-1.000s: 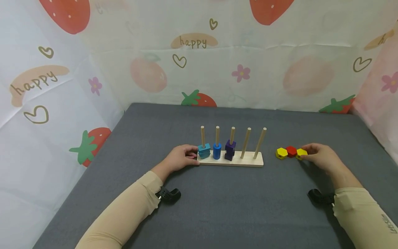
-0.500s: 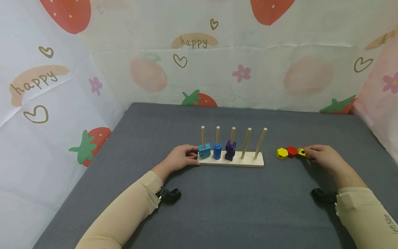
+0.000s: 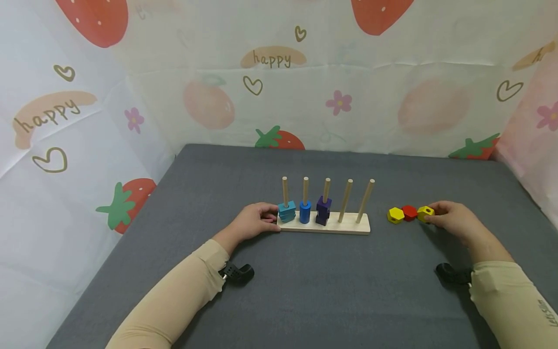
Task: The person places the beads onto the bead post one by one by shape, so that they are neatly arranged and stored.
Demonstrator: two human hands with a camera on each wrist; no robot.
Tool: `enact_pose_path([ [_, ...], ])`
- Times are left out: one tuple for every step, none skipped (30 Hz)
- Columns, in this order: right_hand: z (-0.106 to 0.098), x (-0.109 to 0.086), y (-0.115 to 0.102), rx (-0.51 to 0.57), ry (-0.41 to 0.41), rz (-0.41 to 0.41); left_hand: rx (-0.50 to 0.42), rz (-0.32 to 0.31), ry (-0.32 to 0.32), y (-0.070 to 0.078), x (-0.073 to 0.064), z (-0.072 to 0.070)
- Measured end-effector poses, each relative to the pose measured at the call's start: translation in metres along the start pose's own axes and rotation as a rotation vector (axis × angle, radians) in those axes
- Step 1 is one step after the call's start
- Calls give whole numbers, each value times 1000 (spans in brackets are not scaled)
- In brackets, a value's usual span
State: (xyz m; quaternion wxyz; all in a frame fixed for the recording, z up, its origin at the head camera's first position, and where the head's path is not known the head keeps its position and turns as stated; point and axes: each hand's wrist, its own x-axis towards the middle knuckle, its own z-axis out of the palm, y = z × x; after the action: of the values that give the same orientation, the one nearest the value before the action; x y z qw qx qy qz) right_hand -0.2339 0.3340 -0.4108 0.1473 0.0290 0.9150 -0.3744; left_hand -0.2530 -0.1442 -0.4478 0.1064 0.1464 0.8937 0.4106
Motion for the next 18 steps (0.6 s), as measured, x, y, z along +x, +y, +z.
enact_pose_path([
  [0,0,0,-9,4,-2,1,3,-1,0,0,0],
  [0,0,1,-13,7,-5,1,4,-2,0,0,0],
  [0,1,1,-20,11,-12,0,3,-3,0,0,0],
  [0,0,1,-21,15,-16,0,3,-4,0,0,0],
  [0,1,1,-21,21,-24,-1,4,-5,0,0,0],
  [1,1,1,-19,29,-33,-2,3,-6,0,0,0],
  [1,1,1,-16,36,-43,-3,2,-5,1,0,0],
  [0,1,0,-15,41,-51,-5,-3,-5,1,0,0],
  [0,1,-2,-10,48,-56,-6,-7,-4,1,1,0],
  [-1,1,-4,1,54,-58,-9,-10,-4,0,1,1],
  [-2,0,-7,5,63,-62,-11,-13,-3,0,2,1],
  [-3,0,-10,9,72,-65,-12,-16,-1,0,2,1],
  [-4,-1,-15,11,81,-68,-13,-21,1,0,2,1],
  [-6,-2,-20,13,89,-72,-14,-24,2,0,3,1],
  [-7,-4,-25,20,100,-80,-16,-26,3,-1,3,1],
  [-8,-5,-31,20,112,-89,-17,-26,4,-1,3,1],
  [-9,-6,-37,19,125,-97,-17,-27,6,-1,3,1],
  [-10,-7,-43,19,137,-106,-18,-27,6,-1,3,1],
])
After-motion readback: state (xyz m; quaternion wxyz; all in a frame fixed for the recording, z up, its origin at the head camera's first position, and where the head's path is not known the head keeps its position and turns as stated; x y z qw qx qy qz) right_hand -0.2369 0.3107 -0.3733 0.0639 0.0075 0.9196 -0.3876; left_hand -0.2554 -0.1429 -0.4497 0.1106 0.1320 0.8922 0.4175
